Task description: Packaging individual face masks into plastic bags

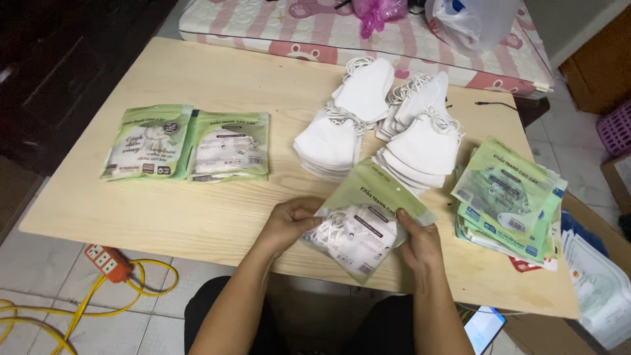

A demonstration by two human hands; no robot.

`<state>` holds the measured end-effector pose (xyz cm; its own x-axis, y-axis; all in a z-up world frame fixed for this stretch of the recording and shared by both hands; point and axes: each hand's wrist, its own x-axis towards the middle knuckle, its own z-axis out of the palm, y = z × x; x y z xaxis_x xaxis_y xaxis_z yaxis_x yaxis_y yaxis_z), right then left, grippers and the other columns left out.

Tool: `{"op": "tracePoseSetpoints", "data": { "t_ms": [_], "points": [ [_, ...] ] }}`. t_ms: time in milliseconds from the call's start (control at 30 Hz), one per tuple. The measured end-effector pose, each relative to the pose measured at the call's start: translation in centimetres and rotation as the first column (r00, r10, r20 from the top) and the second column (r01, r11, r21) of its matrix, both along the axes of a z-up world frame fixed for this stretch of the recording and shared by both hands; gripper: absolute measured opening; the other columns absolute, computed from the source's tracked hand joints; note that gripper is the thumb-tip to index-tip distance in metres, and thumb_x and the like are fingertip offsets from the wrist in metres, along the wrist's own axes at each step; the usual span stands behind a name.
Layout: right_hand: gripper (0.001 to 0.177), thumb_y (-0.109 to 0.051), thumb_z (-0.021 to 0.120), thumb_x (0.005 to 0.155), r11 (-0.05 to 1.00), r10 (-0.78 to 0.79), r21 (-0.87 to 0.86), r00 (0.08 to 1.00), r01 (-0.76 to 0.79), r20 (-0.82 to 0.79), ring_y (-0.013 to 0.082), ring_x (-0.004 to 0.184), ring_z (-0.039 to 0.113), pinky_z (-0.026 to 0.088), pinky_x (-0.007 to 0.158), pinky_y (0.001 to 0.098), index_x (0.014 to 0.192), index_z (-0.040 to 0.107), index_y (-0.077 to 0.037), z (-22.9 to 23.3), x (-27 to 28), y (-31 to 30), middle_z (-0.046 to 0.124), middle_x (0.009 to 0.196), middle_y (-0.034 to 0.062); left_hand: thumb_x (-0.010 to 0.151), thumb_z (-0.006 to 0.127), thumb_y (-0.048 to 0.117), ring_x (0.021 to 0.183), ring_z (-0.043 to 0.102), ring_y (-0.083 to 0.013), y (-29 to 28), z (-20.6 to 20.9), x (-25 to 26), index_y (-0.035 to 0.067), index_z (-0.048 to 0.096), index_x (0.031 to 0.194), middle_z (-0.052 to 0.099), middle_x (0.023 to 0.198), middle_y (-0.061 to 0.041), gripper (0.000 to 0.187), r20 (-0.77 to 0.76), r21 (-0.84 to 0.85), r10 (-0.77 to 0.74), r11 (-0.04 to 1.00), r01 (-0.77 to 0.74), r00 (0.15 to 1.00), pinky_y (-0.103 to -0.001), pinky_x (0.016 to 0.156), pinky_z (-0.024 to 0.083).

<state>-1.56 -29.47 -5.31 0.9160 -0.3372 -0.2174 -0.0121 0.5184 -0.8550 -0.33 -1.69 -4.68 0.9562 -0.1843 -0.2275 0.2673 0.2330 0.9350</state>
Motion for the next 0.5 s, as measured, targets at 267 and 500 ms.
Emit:
{"op": "tracePoseSetpoints", "data": {
  "t_ms": [267, 500],
  "points": [
    [0.042, -0.005, 0.071, 0.087, 0.986, 0.107, 0.123, 0.992, -0.114, 0.061, 0.0263, 0.099, 0.069, 0.057, 0.092, 0.0425, 0.128, 0.064, -0.004, 0.6, -0.1, 3.3, 0.071, 0.117, 0.0129, 0.075, 0.087, 0.015, 0.107, 0.068, -0.0257, -2.5, -3.0, -6.5, 0.004, 0.059, 0.138, 0.071, 0.122, -0.013, 0.069, -0.027, -0.319, 0.085, 0.943, -0.089, 0.996, -0.04, 0.095, 0.057],
    [0.043, -0.017, 0.061, 0.096, 0.953, 0.282, 0.096, 0.956, -0.289, 0.08, 0.0459, 0.123, 0.062, 0.056, 0.093, 0.0561, 0.137, 0.057, -0.006, -2.2, -0.8, 2.0, 0.063, 0.135, 0.0229, 0.105, 0.054, 0.027, 0.123, 0.064, -0.0228, 7.2, 0.3, -7.9, 0.013, 0.07, 0.118, 0.069, 0.129, -0.008, 0.025, 0.716, 0.125, 0.267, 0.86, -0.494, 0.645, -0.038, 0.108, 0.049]
  ]
}}
